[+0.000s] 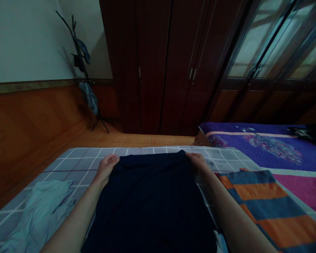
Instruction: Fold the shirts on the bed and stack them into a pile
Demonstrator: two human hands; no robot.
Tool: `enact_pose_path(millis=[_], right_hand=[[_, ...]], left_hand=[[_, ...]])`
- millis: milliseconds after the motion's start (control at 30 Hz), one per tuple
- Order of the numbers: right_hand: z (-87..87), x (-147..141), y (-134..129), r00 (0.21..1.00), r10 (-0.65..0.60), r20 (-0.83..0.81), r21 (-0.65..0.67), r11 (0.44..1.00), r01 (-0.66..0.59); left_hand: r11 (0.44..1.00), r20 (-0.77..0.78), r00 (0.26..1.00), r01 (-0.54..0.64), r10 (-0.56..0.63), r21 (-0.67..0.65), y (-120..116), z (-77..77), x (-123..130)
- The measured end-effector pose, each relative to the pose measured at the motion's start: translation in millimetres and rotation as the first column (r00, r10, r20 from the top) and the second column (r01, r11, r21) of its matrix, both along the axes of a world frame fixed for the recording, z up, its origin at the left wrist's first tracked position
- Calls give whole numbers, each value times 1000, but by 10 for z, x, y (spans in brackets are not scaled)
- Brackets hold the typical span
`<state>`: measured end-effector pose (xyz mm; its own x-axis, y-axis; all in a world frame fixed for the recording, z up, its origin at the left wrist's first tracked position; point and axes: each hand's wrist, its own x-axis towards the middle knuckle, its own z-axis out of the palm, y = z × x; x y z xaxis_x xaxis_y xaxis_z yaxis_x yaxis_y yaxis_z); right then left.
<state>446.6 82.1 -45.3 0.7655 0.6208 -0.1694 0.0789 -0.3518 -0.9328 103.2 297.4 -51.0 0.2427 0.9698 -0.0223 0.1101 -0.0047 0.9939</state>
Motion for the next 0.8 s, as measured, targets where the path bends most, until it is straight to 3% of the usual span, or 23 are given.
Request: enact_pose_path(millis=[133,300,467,567,667,800], right_hand=[[13,-28,36,996,12,-87,11,1000,-11],[82,-65,67,993,-12,-116,154,988,30],[131,-36,15,992,-49,-117,228,971,75],[121,-33,3,992,-25,-121,232,971,53],[88,-32,19,993,-5,-118,227,973,32],[12,0,56,996,3,-93,226,974,18]], left_hand=[[979,-260,960,-51,101,195,-18,-41,21],[951,-445,894,86,58,296,-10,-19,1],[917,-426,888,14,171,398,53,-41,-88],[919,-394,895,-43,210,392,120,-58,-145],[944,-373,909,-57,183,325,259,-22,-92],[970,-369,922,-24,115,244,492,62,160]])
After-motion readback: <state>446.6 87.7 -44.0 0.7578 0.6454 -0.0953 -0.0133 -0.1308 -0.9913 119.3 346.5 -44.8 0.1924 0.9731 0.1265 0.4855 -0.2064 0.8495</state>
